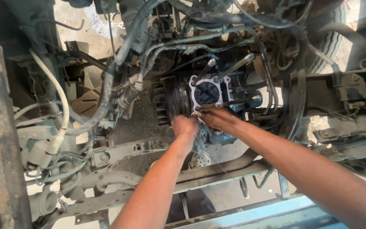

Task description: The person works underneath a vehicle, using a wrench to tighten bolts on a gasketed engine component. They repeatedly wipe the area with a cloth to clean grease and oil while adjusting the fasteners.

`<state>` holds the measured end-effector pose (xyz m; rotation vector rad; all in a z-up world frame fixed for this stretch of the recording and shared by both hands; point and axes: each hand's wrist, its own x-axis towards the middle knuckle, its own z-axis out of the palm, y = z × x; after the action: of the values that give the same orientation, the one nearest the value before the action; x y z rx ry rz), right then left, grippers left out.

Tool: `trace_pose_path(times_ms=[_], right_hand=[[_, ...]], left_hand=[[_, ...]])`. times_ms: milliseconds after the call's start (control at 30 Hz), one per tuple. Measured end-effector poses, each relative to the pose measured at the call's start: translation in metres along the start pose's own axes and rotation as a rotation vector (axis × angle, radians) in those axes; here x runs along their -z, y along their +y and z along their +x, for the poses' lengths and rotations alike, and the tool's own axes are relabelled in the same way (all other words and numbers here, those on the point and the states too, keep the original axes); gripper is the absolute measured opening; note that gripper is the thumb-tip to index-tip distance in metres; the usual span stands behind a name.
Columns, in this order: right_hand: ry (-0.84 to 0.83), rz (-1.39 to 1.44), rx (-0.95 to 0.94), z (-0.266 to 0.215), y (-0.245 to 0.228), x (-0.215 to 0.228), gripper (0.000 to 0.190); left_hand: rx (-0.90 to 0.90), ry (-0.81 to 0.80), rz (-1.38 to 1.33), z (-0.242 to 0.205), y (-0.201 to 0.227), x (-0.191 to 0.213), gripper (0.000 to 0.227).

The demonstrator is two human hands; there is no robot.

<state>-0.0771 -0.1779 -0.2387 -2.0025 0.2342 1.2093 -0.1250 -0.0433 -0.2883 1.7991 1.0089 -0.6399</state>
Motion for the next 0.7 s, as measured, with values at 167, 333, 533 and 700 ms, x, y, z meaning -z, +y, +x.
trace_pose_path(times_ms=[167,333,533,700], right_hand=[[0.037,-0.248,0.046,-0.007,-0.016,0.005,0.030],[0.085,-0.254,0.019,-0.011,-0.025,-0.001,0.036],[0.152,-0.548,0.097,0.020,0.005,0.000,0.038],[0.089,-0.344,0.500,0.028,0.024,0.010,0.042]], left_hand=[[-0.011,-0.061,-0.005,-0.003,-0.001,-0.008,0.046],[0.112,-0.076,-0.038,-0.003,0.006,-0.001,0.045],[0.084,-0.070,-0.098,-0.008,0.005,-0.007,0.043],[0.138,-0.096,-0.182,-0.016,0.009,-0.002,0.041]])
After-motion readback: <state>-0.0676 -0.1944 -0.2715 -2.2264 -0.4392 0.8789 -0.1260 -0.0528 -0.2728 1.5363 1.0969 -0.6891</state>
